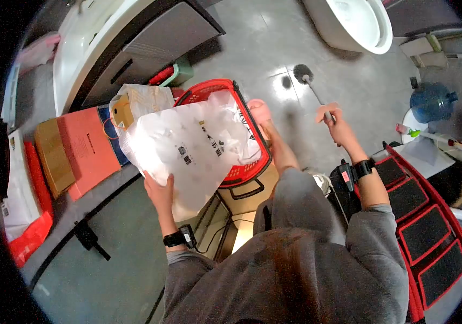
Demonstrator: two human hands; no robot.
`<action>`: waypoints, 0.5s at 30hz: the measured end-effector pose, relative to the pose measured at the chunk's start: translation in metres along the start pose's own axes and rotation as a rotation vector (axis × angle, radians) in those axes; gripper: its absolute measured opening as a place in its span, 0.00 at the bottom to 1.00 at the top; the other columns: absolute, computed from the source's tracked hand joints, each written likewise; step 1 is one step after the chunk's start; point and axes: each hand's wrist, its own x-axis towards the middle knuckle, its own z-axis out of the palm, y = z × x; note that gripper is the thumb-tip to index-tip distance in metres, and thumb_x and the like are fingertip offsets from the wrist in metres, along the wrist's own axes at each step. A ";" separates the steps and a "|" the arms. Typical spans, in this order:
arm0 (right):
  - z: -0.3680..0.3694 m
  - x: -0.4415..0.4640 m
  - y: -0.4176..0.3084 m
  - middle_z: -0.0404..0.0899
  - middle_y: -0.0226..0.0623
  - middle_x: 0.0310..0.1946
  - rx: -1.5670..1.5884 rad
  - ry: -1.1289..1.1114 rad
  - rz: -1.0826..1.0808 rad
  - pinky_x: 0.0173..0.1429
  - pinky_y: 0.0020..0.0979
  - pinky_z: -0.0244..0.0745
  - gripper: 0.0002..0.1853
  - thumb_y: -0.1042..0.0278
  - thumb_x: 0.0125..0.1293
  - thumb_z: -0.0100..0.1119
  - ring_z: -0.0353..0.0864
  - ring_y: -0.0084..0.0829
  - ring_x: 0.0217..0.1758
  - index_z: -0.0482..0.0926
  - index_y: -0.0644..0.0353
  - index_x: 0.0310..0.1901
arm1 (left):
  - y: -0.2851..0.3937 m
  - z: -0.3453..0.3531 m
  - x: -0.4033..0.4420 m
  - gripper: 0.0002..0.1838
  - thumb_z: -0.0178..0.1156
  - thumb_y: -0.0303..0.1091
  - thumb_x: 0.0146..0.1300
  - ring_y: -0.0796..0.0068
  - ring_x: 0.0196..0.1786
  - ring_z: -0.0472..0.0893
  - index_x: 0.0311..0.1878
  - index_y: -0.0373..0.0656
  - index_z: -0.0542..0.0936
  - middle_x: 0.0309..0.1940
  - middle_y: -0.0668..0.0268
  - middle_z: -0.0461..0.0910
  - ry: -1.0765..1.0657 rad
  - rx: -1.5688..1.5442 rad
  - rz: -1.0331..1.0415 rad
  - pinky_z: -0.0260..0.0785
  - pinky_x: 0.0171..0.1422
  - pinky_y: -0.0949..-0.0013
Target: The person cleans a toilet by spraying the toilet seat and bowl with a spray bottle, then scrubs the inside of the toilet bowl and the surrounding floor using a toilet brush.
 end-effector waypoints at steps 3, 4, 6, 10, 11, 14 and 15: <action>0.007 -0.001 -0.013 0.75 0.44 0.23 -0.062 -0.064 0.007 0.12 0.31 0.63 0.16 0.61 0.62 0.41 0.68 0.32 0.10 0.58 0.51 0.51 | 0.002 0.001 0.004 0.49 0.64 0.46 0.42 0.43 0.60 0.55 0.63 0.38 0.48 0.58 0.39 0.51 0.002 -0.005 0.013 0.50 0.61 0.55; 0.004 -0.005 -0.006 0.75 0.44 0.23 -0.060 -0.076 0.027 0.12 0.31 0.63 0.16 0.61 0.62 0.41 0.68 0.32 0.10 0.58 0.51 0.51 | 0.007 -0.004 -0.003 0.48 0.64 0.45 0.43 0.44 0.60 0.54 0.63 0.38 0.48 0.58 0.39 0.50 -0.001 0.006 0.013 0.49 0.62 0.56; 0.005 0.004 0.001 0.75 0.45 0.23 0.040 -0.086 -0.046 0.12 0.31 0.63 0.15 0.61 0.62 0.43 0.68 0.32 0.10 0.60 0.52 0.50 | 0.008 -0.002 -0.001 0.47 0.63 0.43 0.44 0.45 0.61 0.53 0.63 0.37 0.47 0.59 0.39 0.50 -0.004 -0.001 0.010 0.48 0.63 0.57; -0.006 0.014 0.006 0.75 0.45 0.23 0.031 -0.096 0.048 0.12 0.31 0.63 0.15 0.61 0.62 0.43 0.69 0.32 0.10 0.60 0.52 0.50 | 0.001 -0.001 0.007 0.45 0.61 0.37 0.46 0.50 0.64 0.49 0.63 0.36 0.46 0.61 0.43 0.47 -0.016 -0.094 0.048 0.43 0.65 0.59; -0.013 0.012 0.019 0.75 0.45 0.23 0.052 -0.069 0.062 0.12 0.31 0.63 0.15 0.62 0.62 0.43 0.69 0.32 0.10 0.60 0.52 0.50 | 0.005 -0.001 -0.003 0.44 0.60 0.35 0.46 0.52 0.66 0.46 0.63 0.35 0.46 0.62 0.44 0.46 -0.034 -0.066 0.001 0.42 0.66 0.61; -0.021 0.037 0.037 0.75 0.45 0.23 0.072 -0.015 0.052 0.12 0.32 0.63 0.15 0.63 0.61 0.43 0.69 0.33 0.10 0.61 0.52 0.50 | -0.002 0.003 0.005 0.45 0.60 0.37 0.46 0.52 0.66 0.44 0.63 0.36 0.46 0.62 0.43 0.45 -0.060 -0.090 0.014 0.40 0.66 0.56; -0.023 0.045 0.041 0.75 0.45 0.23 0.069 0.017 0.031 0.12 0.33 0.63 0.15 0.64 0.61 0.43 0.69 0.33 0.10 0.61 0.52 0.50 | -0.001 0.005 0.007 0.45 0.60 0.37 0.46 0.52 0.66 0.44 0.63 0.36 0.46 0.62 0.43 0.45 -0.066 -0.079 0.014 0.40 0.66 0.56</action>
